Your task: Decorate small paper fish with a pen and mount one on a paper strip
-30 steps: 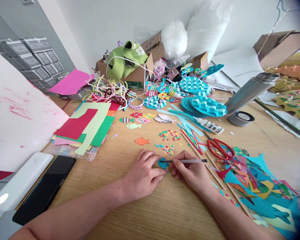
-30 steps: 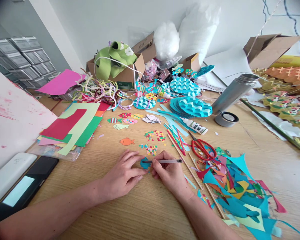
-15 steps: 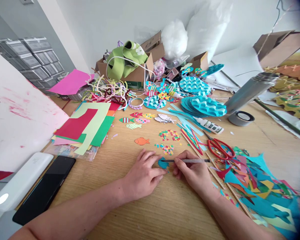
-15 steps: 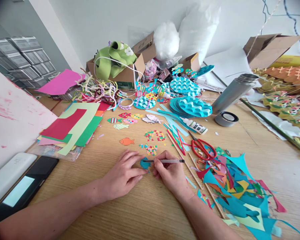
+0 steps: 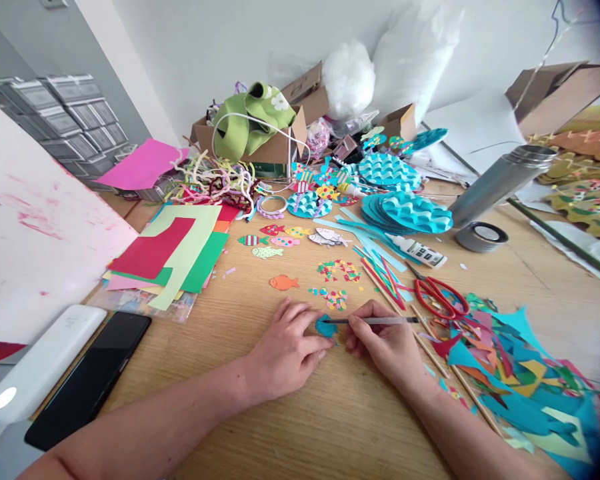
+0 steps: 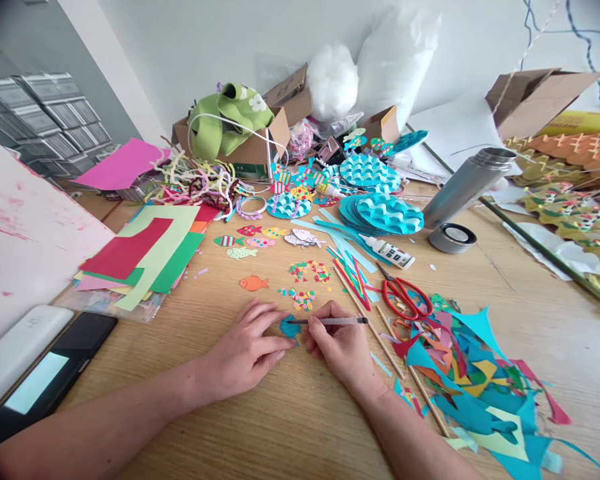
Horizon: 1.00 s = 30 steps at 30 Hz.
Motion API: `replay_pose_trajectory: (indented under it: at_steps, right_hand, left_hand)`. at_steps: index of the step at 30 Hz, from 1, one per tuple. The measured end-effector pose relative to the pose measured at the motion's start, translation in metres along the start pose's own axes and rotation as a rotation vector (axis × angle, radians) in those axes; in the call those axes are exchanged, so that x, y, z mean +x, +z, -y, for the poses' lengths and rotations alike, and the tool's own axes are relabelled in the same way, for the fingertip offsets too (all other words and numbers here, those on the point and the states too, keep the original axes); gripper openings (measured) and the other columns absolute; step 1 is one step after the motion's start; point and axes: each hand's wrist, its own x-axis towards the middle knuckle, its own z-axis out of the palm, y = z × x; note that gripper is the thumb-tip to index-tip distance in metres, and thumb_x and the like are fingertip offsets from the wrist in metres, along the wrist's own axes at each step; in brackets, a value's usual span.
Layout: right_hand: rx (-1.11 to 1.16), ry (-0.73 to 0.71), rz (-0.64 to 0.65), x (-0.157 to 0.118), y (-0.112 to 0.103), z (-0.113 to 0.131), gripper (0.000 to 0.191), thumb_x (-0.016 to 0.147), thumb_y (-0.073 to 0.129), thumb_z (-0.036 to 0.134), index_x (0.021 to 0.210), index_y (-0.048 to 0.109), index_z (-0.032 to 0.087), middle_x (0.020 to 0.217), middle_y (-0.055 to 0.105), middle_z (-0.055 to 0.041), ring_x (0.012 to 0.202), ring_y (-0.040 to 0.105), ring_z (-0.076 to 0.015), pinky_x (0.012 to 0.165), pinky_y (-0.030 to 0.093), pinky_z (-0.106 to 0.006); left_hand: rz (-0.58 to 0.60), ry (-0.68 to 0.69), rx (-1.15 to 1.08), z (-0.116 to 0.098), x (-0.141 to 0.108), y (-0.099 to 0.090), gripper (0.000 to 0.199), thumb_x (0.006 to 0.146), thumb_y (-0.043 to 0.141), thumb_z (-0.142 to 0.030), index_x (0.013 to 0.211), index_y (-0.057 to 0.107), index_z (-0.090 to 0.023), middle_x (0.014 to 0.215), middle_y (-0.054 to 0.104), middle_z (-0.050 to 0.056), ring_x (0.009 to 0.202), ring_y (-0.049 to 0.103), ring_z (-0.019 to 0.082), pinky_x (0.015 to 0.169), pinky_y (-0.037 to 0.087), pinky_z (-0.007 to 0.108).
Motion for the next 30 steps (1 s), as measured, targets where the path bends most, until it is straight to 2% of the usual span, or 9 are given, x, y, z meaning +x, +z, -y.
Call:
replay_pose_trajectory:
  at_steps: [30]
  right_hand:
    - [0.008,0.017,0.053,-0.0008,0.0028,0.008,0.038,0.074,0.07,0.054,0.068,0.053,0.02,0.048,0.062,0.0005,0.037,0.054,-0.0099,0.037,0.042,-0.018]
  left_hand:
    - [0.014,-0.01,0.003,-0.0001,-0.0002,-0.0002,0.023,0.092,0.055,-0.026,0.107,0.073,-0.029,0.131,0.057,0.007,0.125,0.043,0.027,0.112,0.029,0.054]
